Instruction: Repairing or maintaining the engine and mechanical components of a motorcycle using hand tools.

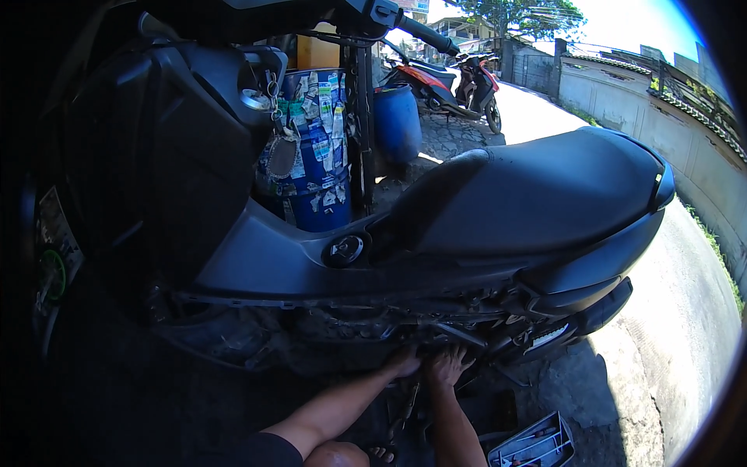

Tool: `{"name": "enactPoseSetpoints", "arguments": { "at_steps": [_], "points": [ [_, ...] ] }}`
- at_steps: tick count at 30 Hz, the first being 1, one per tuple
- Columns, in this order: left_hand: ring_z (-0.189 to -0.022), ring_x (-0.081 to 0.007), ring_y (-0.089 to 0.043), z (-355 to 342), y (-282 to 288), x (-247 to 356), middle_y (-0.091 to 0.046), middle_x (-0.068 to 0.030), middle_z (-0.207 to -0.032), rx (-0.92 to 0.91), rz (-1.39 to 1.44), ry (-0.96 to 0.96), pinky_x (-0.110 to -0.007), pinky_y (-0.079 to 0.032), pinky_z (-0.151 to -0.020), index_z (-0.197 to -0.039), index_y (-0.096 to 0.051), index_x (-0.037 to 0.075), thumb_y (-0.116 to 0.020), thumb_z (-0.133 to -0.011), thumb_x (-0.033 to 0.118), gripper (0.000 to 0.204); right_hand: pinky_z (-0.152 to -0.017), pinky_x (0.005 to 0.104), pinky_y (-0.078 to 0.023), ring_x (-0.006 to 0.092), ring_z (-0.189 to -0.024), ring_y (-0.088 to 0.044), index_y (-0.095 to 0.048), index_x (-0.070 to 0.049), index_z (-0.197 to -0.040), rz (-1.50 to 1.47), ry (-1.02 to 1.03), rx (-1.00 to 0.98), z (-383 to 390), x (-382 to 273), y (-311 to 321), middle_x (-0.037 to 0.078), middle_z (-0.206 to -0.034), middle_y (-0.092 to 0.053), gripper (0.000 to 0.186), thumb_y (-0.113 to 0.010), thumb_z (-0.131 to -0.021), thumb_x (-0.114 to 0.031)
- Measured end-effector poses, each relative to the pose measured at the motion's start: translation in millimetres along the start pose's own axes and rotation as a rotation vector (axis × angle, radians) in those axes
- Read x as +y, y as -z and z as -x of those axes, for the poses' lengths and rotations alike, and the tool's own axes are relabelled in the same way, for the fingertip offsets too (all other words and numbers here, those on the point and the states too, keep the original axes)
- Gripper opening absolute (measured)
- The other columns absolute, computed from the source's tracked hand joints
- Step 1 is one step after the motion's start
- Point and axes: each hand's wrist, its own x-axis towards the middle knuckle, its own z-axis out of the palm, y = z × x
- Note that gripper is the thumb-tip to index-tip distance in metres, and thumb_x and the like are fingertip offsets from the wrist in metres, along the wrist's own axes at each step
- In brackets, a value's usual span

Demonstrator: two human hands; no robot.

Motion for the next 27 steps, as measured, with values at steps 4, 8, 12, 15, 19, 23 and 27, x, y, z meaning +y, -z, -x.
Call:
{"name": "enactPoseSetpoints", "arguments": {
  "at_steps": [4,8,12,15,19,23,27],
  "points": [
    [-0.118,-0.0389,-0.053,-8,-8,-15,-0.056,-0.0264,-0.126,0.074,0.035,-0.045,-0.043,-0.042,-0.099,-0.131,-0.049,0.002,-0.054,-0.088,0.036,0.055,-0.110,0.0655,-0.013,0.0367,-0.141,-0.021,-0.051,-0.001,-0.131,0.019,0.025,-0.054,-1,1,-2,0.019,-0.147,-0.035,0.060,-0.053,-0.083,-0.037],
    [-0.115,-0.0412,-0.054,-15,-18,-27,-0.056,-0.0281,-0.123,0.077,-0.032,-0.032,-0.045,-0.044,-0.097,-0.133,-0.048,0.005,-0.051,-0.089,0.037,0.054,-0.110,0.0657,-0.014,0.0372,-0.140,-0.023,-0.055,-0.001,-0.127,-0.026,-0.007,0.022,2,-7,2,0.019,-0.147,-0.036,0.057,-0.052,-0.084,-0.037],
    [-0.115,-0.0413,-0.054,-20,-21,-24,-0.057,-0.0286,-0.122,0.075,-0.025,-0.059,-0.045,-0.044,-0.097,-0.132,-0.049,0.004,-0.052,-0.089,0.037,0.054,-0.110,0.0660,-0.014,0.0377,-0.140,-0.024,-0.054,-0.001,-0.128,-0.010,-0.005,-0.046,0,2,5,0.019,-0.147,-0.035,0.056,-0.051,-0.084,-0.036],
    [-0.119,-0.0382,-0.053,-19,-20,-28,-0.056,-0.0261,-0.126,0.074,0.027,-0.066,-0.043,-0.042,-0.099,-0.129,-0.052,0.004,-0.052,-0.088,0.035,0.051,-0.109,0.0662,-0.015,0.0376,-0.140,-0.023,-0.054,-0.002,-0.129,-0.002,0.006,-0.006,0,0,-6,0.019,-0.148,-0.035,0.056,-0.051,-0.084,-0.036],
    [-0.121,-0.0376,-0.052,-25,-22,-34,-0.056,-0.0259,-0.126,0.069,0.033,-0.043,-0.042,-0.041,-0.100,-0.128,-0.053,0.004,-0.052,-0.089,0.036,0.050,-0.110,0.0662,-0.014,0.0368,-0.141,-0.022,-0.052,-0.002,-0.130,0.000,0.011,-0.056,-3,-2,0,0.018,-0.147,-0.036,0.058,-0.051,-0.084,-0.037],
    [-0.121,-0.0376,-0.051,-16,-18,-23,-0.055,-0.0245,-0.128,0.072,0.036,-0.069,-0.042,-0.041,-0.101,-0.130,-0.052,0.005,-0.053,-0.089,0.037,0.052,-0.110,0.0665,-0.014,0.0362,-0.141,-0.021,-0.051,-0.002,-0.132,0.040,0.014,-0.069,-6,6,-9,0.018,-0.147,-0.036,0.059,-0.051,-0.084,-0.037],
    [-0.120,-0.0391,-0.052,-10,-15,-18,-0.055,-0.0249,-0.127,0.125,0.042,-0.105,-0.043,-0.041,-0.100,-0.131,-0.052,0.006,-0.049,-0.090,0.043,0.055,-0.110,0.0663,-0.014,0.0358,-0.141,-0.022,-0.052,-0.002,-0.130,0.004,0.001,-0.010,-2,4,-6,0.018,-0.147,-0.036,0.058,-0.051,-0.085,-0.036]
  ]
}}
